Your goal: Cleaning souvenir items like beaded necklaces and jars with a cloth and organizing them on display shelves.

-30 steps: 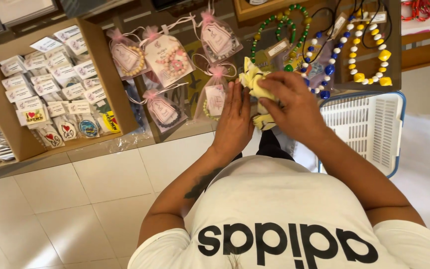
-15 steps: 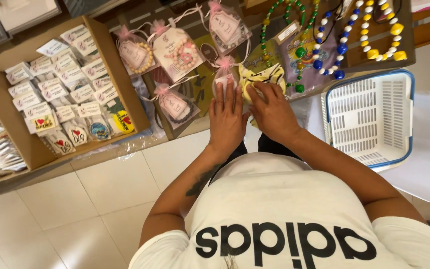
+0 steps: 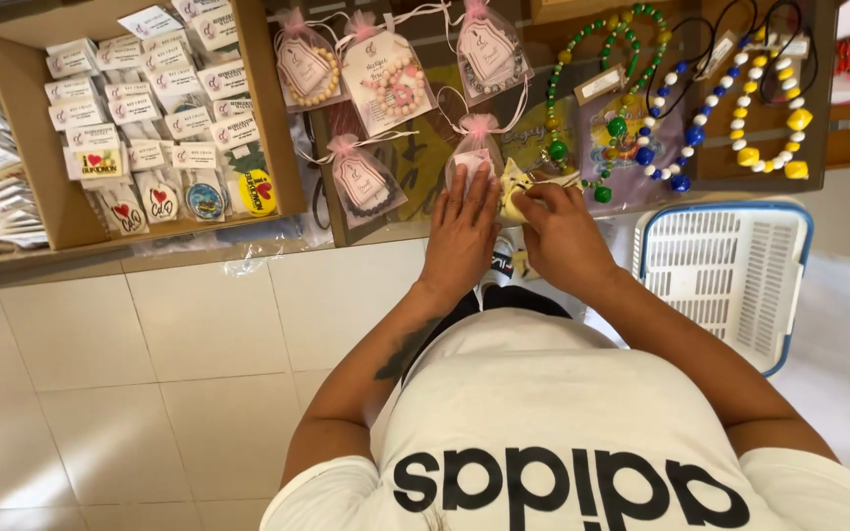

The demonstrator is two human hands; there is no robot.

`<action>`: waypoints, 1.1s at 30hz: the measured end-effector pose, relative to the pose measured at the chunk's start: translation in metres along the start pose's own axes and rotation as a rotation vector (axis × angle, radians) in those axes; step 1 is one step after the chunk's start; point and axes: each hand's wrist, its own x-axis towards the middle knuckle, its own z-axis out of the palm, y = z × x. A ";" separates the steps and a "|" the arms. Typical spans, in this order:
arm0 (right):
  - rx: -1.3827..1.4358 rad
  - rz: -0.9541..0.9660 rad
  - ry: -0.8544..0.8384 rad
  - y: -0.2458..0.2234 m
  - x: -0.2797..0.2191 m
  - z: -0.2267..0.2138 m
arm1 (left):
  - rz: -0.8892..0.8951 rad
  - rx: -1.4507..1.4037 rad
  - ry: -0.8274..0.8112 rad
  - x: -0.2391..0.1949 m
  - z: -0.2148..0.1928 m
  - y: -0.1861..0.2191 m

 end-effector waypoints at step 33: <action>0.421 0.457 0.045 -0.033 -0.031 -0.017 | 0.132 -0.089 0.073 0.039 -0.024 -0.043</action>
